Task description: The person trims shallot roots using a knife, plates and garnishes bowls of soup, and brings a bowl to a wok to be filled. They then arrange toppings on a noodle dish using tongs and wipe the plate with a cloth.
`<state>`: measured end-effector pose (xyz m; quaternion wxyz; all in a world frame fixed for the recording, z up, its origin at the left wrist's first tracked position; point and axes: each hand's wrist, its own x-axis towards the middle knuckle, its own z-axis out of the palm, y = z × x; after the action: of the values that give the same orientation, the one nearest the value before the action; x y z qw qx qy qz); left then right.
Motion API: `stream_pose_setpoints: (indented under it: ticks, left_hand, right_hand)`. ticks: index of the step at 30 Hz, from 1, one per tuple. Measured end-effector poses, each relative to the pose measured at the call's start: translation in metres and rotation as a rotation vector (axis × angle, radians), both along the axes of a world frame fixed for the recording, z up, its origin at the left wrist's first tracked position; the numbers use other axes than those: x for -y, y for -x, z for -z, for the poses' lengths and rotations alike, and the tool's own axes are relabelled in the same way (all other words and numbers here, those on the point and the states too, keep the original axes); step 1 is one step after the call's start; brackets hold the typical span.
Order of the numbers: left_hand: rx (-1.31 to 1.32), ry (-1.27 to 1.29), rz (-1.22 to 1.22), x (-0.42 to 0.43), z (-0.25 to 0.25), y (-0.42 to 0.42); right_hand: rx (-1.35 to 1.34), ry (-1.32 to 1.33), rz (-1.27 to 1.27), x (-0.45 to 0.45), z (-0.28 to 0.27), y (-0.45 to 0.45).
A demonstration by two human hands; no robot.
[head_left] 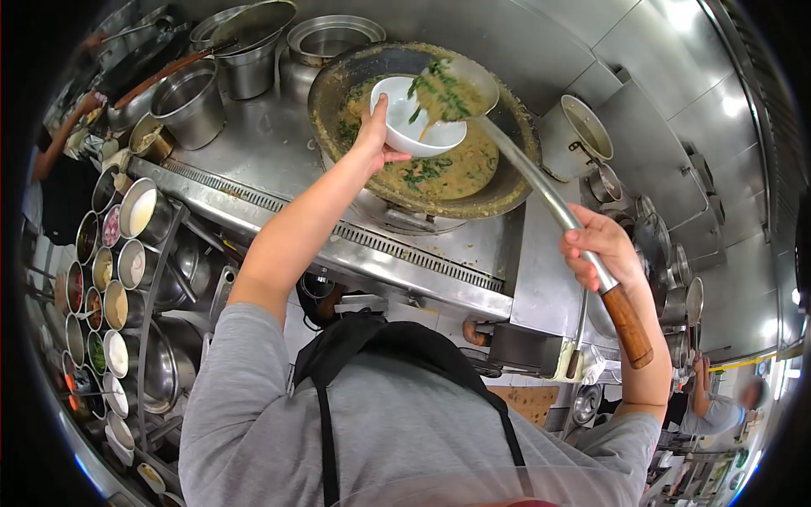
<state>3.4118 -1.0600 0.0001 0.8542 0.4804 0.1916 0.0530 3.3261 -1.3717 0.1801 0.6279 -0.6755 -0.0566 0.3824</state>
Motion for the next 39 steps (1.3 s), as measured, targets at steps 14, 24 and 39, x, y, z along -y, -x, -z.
stream_pose_setpoints:
  ticks: [14, 24, 39]
  left_hand:
    - [0.029, 0.022, -0.018, -0.01, 0.007, 0.017]
    - [0.023, 0.047, -0.069, -0.051, -0.002, 0.038]
    - [0.099, -0.058, -0.258, -0.107, -0.031, 0.119]
  right_hand:
    - [1.412, 0.69, -0.342, 0.005, 0.027, 0.018]
    - [0.316, 0.246, 0.056, 0.004, 0.03, -0.058]
    - [0.393, 0.563, -0.127, -0.093, 0.145, -0.132]
